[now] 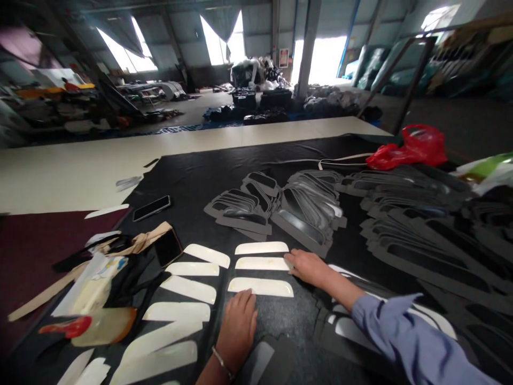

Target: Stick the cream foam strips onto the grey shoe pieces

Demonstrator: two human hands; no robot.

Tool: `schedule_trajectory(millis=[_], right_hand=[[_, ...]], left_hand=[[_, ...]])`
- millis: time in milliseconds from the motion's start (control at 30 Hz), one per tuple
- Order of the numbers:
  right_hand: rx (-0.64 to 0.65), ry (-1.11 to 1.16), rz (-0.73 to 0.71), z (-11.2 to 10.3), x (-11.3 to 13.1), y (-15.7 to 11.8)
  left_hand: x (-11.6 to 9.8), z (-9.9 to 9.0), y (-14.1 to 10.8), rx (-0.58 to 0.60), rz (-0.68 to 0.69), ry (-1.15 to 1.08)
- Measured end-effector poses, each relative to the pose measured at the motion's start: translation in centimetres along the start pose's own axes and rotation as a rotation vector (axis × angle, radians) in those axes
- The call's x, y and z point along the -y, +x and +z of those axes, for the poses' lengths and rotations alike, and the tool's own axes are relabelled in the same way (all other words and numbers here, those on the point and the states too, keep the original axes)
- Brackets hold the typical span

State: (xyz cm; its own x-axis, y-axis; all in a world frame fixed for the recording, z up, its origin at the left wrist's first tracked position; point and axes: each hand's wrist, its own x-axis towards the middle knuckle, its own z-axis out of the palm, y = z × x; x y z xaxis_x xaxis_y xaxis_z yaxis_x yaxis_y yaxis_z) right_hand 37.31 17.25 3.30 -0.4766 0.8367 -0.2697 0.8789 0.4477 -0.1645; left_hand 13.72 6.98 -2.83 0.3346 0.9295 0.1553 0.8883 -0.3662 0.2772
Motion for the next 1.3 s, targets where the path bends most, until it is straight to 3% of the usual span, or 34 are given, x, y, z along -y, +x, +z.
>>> schedule_trajectory(millis=[333,600,800,900,1000,1133,1200,1300], right_hand=[[0.001,0.084,0.012,-0.7,0.7,0.2],[0.011,0.177,0.094,-0.7,0.2,0.1],[0.043,0.328,0.113,-1.2,-0.7,-1.1],[0.077,0.551,0.142,-1.4,-1.0,-2.1],[0.128,0.812,0.173,-2.0,-0.2,-3.2],[0.120,0.981,0.157,-3.0,3.1,-5.3],[0.091,1.015,0.150,-2.9,5.0,-6.4],[0.068,1.065,0.122,-2.0,7.5,-8.0]], left_hand=[[0.0,-1.3,0.4,0.015,0.082,0.005],[-0.5,-2.0,1.0,0.099,0.010,-0.060],[-1.5,-3.9,1.1,0.100,-0.106,-0.178],[-2.6,-5.0,1.2,0.097,-0.158,-0.390],[-4.0,-5.5,1.6,0.066,-0.276,-0.751],[-6.3,-5.0,2.1,0.038,-0.600,-1.402],[-7.5,-5.1,2.0,-0.023,-0.651,-1.637],[-9.3,-6.0,1.3,-0.127,-0.668,-1.824]])
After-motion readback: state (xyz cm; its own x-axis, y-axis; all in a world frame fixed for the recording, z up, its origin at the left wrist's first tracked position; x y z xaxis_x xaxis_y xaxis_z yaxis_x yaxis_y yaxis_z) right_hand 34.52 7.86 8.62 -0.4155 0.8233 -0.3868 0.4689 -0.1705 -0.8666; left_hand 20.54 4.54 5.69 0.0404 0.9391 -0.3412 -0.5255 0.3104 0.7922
